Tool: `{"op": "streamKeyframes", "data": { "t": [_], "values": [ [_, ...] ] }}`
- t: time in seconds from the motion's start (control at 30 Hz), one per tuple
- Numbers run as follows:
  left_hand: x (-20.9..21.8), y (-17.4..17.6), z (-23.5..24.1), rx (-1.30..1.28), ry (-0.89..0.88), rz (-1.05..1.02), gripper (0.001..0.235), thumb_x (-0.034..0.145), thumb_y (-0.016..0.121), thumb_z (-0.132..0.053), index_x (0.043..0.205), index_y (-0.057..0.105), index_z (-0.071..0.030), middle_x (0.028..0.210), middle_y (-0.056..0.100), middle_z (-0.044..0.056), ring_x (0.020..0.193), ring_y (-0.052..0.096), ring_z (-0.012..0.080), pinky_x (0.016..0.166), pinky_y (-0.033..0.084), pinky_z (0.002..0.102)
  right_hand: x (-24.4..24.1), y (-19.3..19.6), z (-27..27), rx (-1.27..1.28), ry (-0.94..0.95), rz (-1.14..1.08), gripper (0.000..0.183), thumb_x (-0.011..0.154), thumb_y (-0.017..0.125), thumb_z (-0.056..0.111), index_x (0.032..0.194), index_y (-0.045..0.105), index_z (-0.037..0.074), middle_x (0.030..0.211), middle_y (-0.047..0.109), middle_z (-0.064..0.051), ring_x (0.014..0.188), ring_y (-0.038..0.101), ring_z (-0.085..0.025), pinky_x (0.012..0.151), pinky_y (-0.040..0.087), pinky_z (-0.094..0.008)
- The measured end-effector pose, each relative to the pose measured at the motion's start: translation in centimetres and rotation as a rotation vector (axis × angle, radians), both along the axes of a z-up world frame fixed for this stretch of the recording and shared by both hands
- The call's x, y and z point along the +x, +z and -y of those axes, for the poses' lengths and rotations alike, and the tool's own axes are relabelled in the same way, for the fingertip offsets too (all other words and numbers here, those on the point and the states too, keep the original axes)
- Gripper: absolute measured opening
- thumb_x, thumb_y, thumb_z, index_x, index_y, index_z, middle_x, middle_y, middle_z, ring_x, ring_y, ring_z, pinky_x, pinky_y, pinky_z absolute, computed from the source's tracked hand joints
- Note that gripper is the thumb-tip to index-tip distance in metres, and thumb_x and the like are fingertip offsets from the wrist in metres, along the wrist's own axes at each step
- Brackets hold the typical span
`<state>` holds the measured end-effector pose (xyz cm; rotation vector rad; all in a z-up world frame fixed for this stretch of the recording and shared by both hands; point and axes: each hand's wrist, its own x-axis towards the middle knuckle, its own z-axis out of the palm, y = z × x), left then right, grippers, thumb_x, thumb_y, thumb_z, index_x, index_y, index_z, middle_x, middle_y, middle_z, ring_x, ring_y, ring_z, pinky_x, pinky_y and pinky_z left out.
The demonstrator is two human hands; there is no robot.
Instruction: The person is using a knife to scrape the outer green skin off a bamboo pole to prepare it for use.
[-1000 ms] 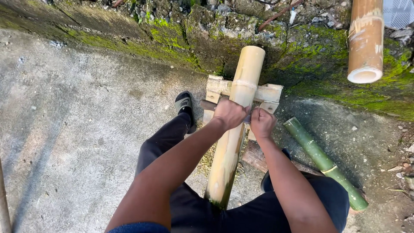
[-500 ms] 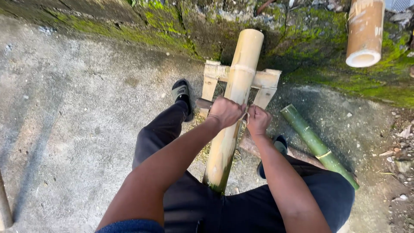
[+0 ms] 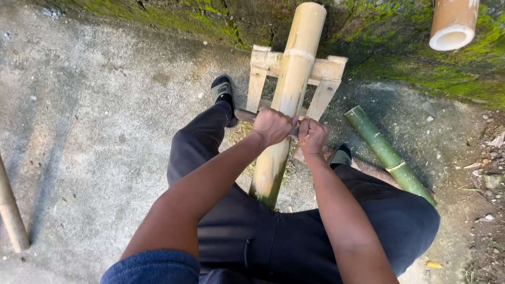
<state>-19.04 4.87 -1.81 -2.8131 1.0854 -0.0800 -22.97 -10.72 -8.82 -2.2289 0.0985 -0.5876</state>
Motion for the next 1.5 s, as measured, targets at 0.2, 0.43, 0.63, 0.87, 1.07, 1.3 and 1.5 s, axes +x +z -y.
{"op": "streamKeyframes", "data": {
  "t": [0.2, 0.43, 0.63, 0.87, 1.07, 1.3, 1.5],
  "values": [
    [-0.9, 0.0, -0.3, 0.002, -0.01, 0.015, 0.045, 0.105, 0.046, -0.036, 0.071, 0.07, -0.019, 0.053, 0.064, -0.003, 0.041, 0.058, 0.0173, 0.043, 0.043, 0.039, -0.6, -1.4, 0.0, -0.077, -0.056, -0.053, 0.033, 0.095, 0.061, 0.02, 0.067, 0.071, 0.007, 0.058, 0.063, -0.015, 0.046, 0.061, -0.032, 0.049, 0.047, -0.043],
    [-1.1, -0.6, -0.3, 0.001, 0.002, -0.024, 0.049, 0.107, 0.045, -0.036, 0.068, 0.068, -0.018, 0.05, 0.063, -0.002, 0.038, 0.056, 0.0163, 0.04, 0.043, 0.037, -0.8, -2.2, 0.0, -0.022, -0.048, -0.096, 0.035, 0.097, 0.059, 0.019, 0.065, 0.069, 0.006, 0.058, 0.062, -0.013, 0.045, 0.058, -0.03, 0.05, 0.045, -0.043],
    [-1.4, 0.3, -0.4, -0.009, 0.042, -0.073, 0.056, 0.108, 0.043, -0.038, 0.061, 0.065, -0.019, 0.048, 0.061, -0.003, 0.037, 0.053, 0.0162, 0.042, 0.043, 0.037, -1.0, -1.8, 0.1, -0.058, -0.019, -0.086, 0.038, 0.097, 0.059, 0.018, 0.062, 0.067, 0.007, 0.053, 0.059, -0.012, 0.041, 0.055, -0.03, 0.05, 0.044, -0.043],
    [-3.8, -0.1, -1.1, 0.034, 0.063, -0.097, 0.061, 0.11, 0.039, -0.044, 0.057, 0.057, -0.021, 0.045, 0.049, -0.009, 0.036, 0.038, 0.0087, 0.038, 0.032, 0.031, -3.0, -4.4, -0.1, -0.032, 0.022, -0.195, 0.041, 0.099, 0.058, 0.018, 0.059, 0.066, 0.011, 0.048, 0.058, -0.005, 0.036, 0.051, -0.018, 0.041, 0.042, -0.037],
    [-7.5, 0.2, -2.2, 0.078, 0.03, -0.144, 0.06, 0.112, 0.039, -0.042, 0.059, 0.055, -0.02, 0.044, 0.047, -0.01, 0.035, 0.038, 0.0063, 0.036, 0.032, 0.029, -7.0, -4.7, -0.6, -0.121, 0.074, -0.171, 0.042, 0.102, 0.056, 0.017, 0.061, 0.064, 0.011, 0.055, 0.062, -0.005, 0.04, 0.053, -0.016, 0.046, 0.047, -0.036],
    [-11.4, 1.5, -3.0, -0.012, 0.084, -0.242, 0.052, 0.11, 0.046, -0.039, 0.064, 0.062, -0.018, 0.049, 0.06, -0.004, 0.036, 0.054, 0.013, 0.04, 0.041, 0.034, -11.0, -2.8, -1.8, -0.102, 0.076, -0.373, 0.039, 0.097, 0.059, 0.02, 0.06, 0.064, 0.007, 0.054, 0.061, -0.011, 0.041, 0.058, -0.028, 0.05, 0.048, -0.043],
    [-14.9, 0.4, -4.2, -0.145, 0.103, -0.148, 0.048, 0.107, 0.049, -0.039, 0.066, 0.066, -0.018, 0.052, 0.064, 0.0, 0.042, 0.06, 0.0196, 0.046, 0.045, 0.036, -13.6, 0.3, -2.6, -0.087, 0.114, -0.248, 0.036, 0.094, 0.061, 0.02, 0.062, 0.063, 0.004, 0.059, 0.062, -0.015, 0.048, 0.059, -0.031, 0.051, 0.046, -0.045]
  ]
}}
